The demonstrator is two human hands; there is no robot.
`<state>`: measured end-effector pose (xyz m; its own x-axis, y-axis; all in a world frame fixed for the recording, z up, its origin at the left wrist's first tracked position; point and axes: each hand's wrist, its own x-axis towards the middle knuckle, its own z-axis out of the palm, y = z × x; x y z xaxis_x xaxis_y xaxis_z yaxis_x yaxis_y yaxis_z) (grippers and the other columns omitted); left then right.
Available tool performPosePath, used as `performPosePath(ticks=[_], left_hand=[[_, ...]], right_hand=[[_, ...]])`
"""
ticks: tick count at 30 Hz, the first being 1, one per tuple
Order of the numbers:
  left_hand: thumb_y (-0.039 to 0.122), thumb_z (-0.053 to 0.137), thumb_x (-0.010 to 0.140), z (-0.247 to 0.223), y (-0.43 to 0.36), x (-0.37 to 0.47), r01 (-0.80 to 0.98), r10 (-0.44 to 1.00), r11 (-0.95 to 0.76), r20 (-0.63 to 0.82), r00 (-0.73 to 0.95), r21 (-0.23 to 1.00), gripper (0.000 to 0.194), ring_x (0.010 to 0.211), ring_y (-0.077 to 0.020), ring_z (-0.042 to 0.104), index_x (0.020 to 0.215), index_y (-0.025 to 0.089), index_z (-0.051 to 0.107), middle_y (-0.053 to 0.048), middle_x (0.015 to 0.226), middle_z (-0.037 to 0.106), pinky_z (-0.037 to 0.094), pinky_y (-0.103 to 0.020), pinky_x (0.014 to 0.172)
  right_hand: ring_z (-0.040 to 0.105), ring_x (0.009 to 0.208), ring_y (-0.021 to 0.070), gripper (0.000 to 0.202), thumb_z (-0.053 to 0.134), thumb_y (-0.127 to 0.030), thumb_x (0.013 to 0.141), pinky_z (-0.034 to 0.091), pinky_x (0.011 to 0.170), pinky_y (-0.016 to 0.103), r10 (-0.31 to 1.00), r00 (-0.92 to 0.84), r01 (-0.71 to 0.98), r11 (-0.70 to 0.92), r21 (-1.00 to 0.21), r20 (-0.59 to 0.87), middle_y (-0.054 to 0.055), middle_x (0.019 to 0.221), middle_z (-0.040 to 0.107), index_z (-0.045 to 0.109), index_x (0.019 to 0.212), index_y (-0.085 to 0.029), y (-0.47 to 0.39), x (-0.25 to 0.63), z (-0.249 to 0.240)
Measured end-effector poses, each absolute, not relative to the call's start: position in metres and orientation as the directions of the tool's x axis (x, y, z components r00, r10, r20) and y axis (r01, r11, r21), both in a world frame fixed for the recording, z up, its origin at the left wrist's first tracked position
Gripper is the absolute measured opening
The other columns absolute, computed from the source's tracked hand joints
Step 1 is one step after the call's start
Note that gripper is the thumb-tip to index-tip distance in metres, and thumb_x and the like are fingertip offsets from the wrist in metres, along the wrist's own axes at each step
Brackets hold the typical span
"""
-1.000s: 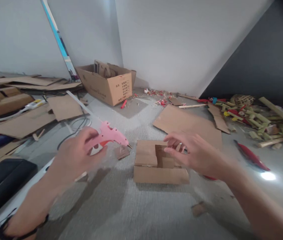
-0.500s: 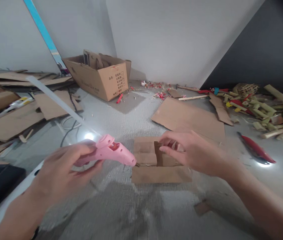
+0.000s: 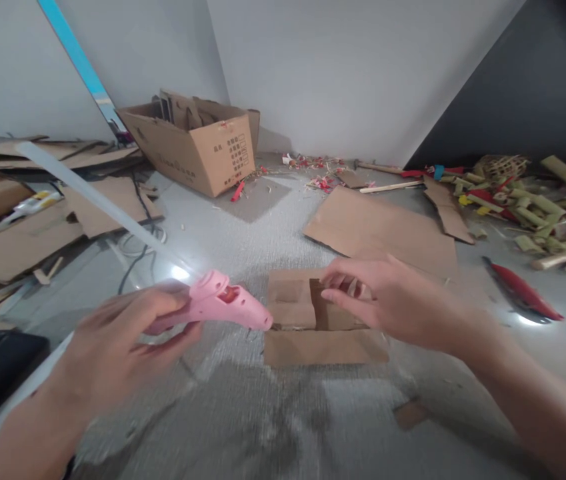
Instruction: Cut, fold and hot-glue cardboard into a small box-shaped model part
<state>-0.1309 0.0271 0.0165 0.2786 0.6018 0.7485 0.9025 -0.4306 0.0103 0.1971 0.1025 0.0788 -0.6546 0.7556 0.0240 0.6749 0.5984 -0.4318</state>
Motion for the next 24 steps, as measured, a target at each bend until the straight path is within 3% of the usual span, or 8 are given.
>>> performPosePath(ticks=[7, 16, 24], left_hand=[[0.048, 0.051, 0.101, 0.0178, 0.0244, -0.1334, 0.892, 0.591, -0.453, 0.750, 0.295, 0.006, 0.032, 0.075, -0.0105, 0.077, 0.085, 0.023, 0.062, 0.000, 0.086, 0.081, 0.060, -0.019, 0.075], [0.035, 0.057, 0.101, 0.0198, 0.0243, -0.1313, 0.869, 0.562, -0.494, 0.767, 0.310, 0.011, 0.023, 0.076, -0.0086, 0.077, 0.083, 0.022, 0.063, 0.001, 0.084, 0.081, 0.061, -0.017, 0.079], [0.034, 0.058, 0.101, 0.0199, 0.0233, -0.1294, 0.865, 0.544, -0.501, 0.777, 0.318, -0.003, 0.022, 0.076, -0.0083, 0.076, 0.083, 0.022, 0.064, 0.002, 0.086, 0.080, 0.062, -0.018, 0.078]], right_hand=[[0.066, 0.075, 0.0154, 0.013, 0.059, -0.030, 0.099, 0.043, 0.066, 0.030, 0.757, -0.654, 0.684, 0.597, -0.420, 0.012, -0.004, 0.085, 0.075, 0.070, 0.100, -0.025, 0.1009, 0.1967, 0.0788], [0.064, 0.073, 0.0151, 0.014, 0.059, -0.031, 0.099, 0.041, 0.064, 0.030, 0.745, -0.667, 0.681, 0.600, -0.419, -0.017, -0.003, 0.081, 0.073, 0.071, 0.098, -0.023, 0.0998, 0.1976, 0.0828], [0.063, 0.073, 0.0158, 0.014, 0.059, -0.029, 0.098, 0.040, 0.064, 0.030, 0.763, -0.645, 0.704, 0.581, -0.409, -0.026, -0.002, 0.081, 0.073, 0.072, 0.097, -0.023, 0.0979, 0.1981, 0.0850]])
